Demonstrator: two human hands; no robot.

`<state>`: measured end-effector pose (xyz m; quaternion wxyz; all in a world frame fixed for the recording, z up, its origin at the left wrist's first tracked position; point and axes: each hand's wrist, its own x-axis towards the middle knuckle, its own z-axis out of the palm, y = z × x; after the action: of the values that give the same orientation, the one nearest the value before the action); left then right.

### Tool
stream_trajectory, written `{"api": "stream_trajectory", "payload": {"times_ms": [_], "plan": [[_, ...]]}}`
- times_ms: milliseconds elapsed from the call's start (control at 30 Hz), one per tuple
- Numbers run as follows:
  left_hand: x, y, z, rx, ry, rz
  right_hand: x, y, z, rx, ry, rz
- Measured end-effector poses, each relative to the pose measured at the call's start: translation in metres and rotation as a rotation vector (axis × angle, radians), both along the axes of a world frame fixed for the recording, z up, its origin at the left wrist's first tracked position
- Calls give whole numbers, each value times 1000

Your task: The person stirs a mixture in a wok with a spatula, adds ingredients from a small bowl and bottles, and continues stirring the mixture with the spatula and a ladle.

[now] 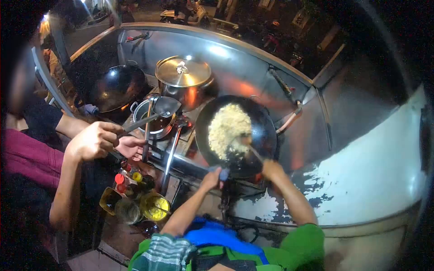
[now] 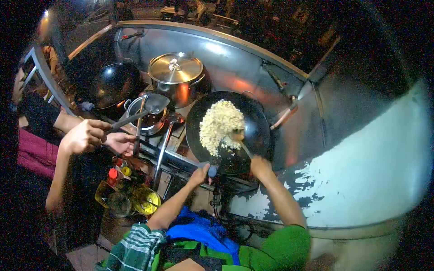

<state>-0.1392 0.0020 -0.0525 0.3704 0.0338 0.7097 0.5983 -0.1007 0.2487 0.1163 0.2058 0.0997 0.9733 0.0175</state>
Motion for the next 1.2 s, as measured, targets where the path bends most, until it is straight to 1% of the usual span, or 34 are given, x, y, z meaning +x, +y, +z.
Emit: {"api": "stream_trajectory", "payload": {"times_ms": [33,67,100,133,200,233,267,333,367,400,433,467,500,533,567,600,633,667,700,767,800,833,867,900,933,967,1000,1033,1067,1100,1133,1167,1200], "plan": [[1,-2,7,-84,110,-5,19,25,-65,-175,38,-288],[2,-1,11,-164,219,-12,19,36,-105,-261,52,-428],[0,22,-58,-314,458,202,19,46,-144,-340,77,-569],[-5,20,-53,-308,454,211,11,36,-156,-95,117,-163],[-4,2,-19,-212,233,-61,-12,-3,-137,63,96,52],[3,-6,25,-253,290,-70,-43,-21,-92,-16,46,-136],[-2,-3,19,-255,296,-67,-62,-18,-79,-35,96,-148],[-1,1,-5,-204,218,-95,-60,-22,-23,32,101,60],[0,-4,17,-158,175,-106,-54,-26,1,-130,-154,-27],[-2,-4,17,-157,179,-103,-31,-36,1,-126,-109,92],[0,-3,15,-229,197,-63,-19,-30,-47,-122,-79,185],[-1,-1,9,-235,166,-64,-8,-23,-95,-114,-45,278],[-3,1,4,-241,135,-64,-14,-24,-154,-153,-45,29],[-4,4,-2,-247,104,-65,-22,-22,-154,-161,-46,-120],[-6,4,-2,-181,149,-62,-31,-21,-153,-167,-38,-268],[-7,8,-33,-129,226,-41,-51,-17,-120,-141,-30,-312],[-7,13,-64,-79,304,-22,-45,-11,-129,-108,20,-287],[-2,18,-63,-83,303,-27,-39,-5,-138,-73,69,-262],[0,28,-57,-8,131,210,-24,8,-176,-147,100,-470],[-3,25,-4,314,-487,431,-15,8,-204,-229,137,-680],[-5,31,-8,312,-490,429,-9,4,-210,-256,1,-486],[-4,37,-9,330,-385,485,0,-4,-210,-281,-139,-291],[2,39,-12,261,-357,517,2,-3,-206,-240,-184,-182],[9,38,-4,192,-331,547,4,-5,-196,-200,-221,-72],[39,29,-4,163,-355,538,-18,-6,-137,-98,-164,-47],[66,22,-4,201,-439,543,-1,-26,-31,19,1,108],[81,18,-1,251,-507,554,-6,-16,-7,-11,-41,-34],[85,15,8,307,-561,566,-3,3,18,-21,-77,59],[84,10,25,364,-605,575,13,6,56,-112,41,100],[95,-2,97,491,-692,611,22,20,69,-226,123,264],[95,3,69,442,-615,624,19,16,76,-232,133,265],[95,8,43,387,-538,636,17,10,82,-283,84,245],[79,7,45,370,-599,595,12,2,86,-329,42,226]]}}
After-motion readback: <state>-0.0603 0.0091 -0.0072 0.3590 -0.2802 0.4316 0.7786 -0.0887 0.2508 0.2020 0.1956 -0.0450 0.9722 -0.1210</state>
